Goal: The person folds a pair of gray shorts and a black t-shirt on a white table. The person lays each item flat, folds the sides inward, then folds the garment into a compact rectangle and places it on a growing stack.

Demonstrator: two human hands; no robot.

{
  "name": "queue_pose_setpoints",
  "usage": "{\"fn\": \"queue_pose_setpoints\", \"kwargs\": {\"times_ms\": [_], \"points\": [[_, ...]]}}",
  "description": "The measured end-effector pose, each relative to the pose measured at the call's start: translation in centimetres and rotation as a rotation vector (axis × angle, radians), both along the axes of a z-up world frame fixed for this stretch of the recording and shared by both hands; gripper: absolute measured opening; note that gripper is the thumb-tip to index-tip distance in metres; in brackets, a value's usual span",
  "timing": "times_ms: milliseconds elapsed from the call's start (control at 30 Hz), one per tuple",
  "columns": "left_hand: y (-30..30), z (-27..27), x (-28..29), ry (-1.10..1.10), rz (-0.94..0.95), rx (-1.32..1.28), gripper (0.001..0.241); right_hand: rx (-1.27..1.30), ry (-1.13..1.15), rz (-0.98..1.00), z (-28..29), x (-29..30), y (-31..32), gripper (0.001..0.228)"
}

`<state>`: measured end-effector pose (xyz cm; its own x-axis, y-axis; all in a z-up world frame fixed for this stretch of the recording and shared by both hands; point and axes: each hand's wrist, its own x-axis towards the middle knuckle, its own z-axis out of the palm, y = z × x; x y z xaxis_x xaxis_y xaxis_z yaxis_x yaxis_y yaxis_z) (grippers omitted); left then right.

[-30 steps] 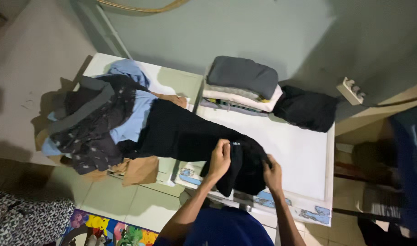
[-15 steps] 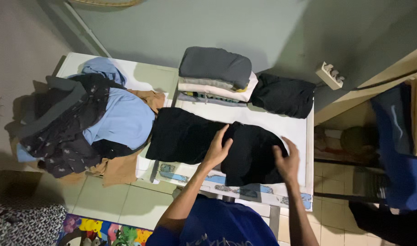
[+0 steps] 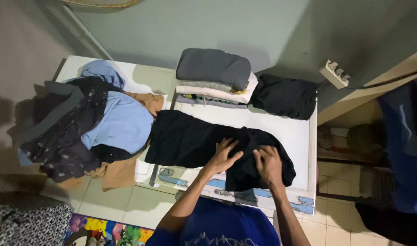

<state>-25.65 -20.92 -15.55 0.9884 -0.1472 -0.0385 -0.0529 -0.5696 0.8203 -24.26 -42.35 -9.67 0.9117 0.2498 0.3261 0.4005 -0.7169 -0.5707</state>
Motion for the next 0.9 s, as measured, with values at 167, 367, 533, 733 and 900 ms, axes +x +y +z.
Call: {"fn": "queue_pose_setpoints", "kwargs": {"times_ms": [167,367,533,733,900], "points": [[-1.1,3.1,-0.2,0.172,-0.057,0.143,0.090,0.182,0.318,-0.251,2.4,2.6,-2.1,0.036],[-4.0,4.1,-0.3,-0.141,0.043,0.021,0.064,0.508,0.311,-0.106,2.4,6.2,-3.5,0.025],[-5.0,1.0,1.4,-0.005,0.218,-0.342,0.040,0.644,0.557,-0.073,-0.3,7.4,-3.0,0.042],[-3.9,-3.1,3.0,-0.031,0.298,-0.271,0.046,0.601,0.502,0.168,-0.7,5.7,-2.3,0.071],[-3.1,-3.9,4.3,0.002,0.351,-0.230,0.047,0.560,0.430,-0.148,-0.4,5.9,-2.9,0.025]]}}
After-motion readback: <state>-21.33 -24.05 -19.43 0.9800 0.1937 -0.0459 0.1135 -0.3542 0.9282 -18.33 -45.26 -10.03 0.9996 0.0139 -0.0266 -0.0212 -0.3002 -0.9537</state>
